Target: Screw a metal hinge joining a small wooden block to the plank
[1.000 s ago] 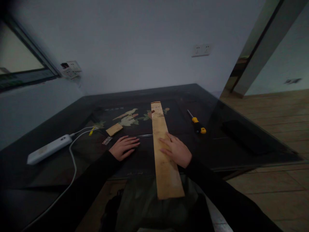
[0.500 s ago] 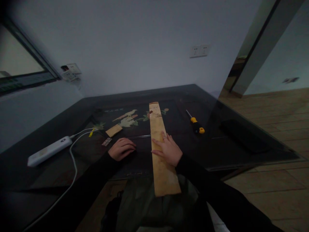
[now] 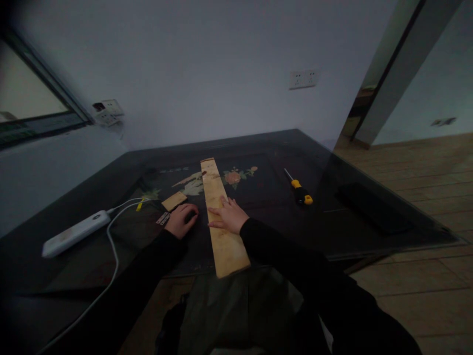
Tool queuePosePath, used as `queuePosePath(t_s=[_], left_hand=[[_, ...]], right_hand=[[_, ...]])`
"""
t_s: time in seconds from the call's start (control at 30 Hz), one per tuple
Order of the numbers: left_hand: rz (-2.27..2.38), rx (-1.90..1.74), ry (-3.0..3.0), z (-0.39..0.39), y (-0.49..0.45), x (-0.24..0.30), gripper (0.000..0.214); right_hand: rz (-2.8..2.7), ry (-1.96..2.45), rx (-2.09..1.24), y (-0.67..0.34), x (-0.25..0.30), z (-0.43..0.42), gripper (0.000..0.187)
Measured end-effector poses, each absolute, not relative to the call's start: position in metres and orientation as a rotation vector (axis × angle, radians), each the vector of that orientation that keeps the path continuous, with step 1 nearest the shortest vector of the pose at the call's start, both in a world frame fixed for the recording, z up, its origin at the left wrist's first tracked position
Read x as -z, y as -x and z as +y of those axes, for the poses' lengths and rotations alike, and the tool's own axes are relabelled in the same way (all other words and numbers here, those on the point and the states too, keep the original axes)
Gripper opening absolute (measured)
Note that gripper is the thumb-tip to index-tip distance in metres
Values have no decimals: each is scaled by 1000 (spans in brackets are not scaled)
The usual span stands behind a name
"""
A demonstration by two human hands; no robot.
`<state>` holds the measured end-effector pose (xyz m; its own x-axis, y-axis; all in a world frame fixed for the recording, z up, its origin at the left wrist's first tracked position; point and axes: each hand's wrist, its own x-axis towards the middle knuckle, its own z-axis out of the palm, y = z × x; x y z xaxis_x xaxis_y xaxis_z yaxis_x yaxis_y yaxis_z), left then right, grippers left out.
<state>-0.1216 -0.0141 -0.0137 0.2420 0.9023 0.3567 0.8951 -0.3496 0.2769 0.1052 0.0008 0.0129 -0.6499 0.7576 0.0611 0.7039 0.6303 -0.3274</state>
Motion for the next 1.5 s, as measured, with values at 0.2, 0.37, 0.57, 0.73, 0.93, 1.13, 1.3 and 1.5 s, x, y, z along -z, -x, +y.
queuePosePath(t_s=[0.2, 0.37, 0.57, 0.73, 0.93, 1.13, 1.3, 1.5], left_hand=[[1939, -721, -2424, -13, 128, 16, 25], [2047, -674, -2380, -12, 134, 20, 34], [2006, -583, -2378, -4, 136, 33, 48], [1971, -589, -2350, 8, 136, 38, 50], [1831, -851, -2271, 17, 135, 40, 55], [1833, -1053, -2324, 4, 141, 21, 52], [1937, -998, -2359, 2, 183, 12, 42], [2084, -414, -2428, 20, 221, 24, 45]], right_hand=[[-2652, 1184, -399, -82, -14, 14, 64], [-2660, 1153, -400, -69, -14, 22, 65], [-2650, 1139, -433, -59, -13, 28, 64], [-2629, 1146, -450, -58, -13, 27, 63], [-2612, 1230, -400, -60, -16, 20, 67], [-2466, 1190, -344, -101, -31, 28, 59], [-2196, 1360, -46, -213, -30, 42, 46], [-1964, 1752, 94, -318, 5, 55, 47]])
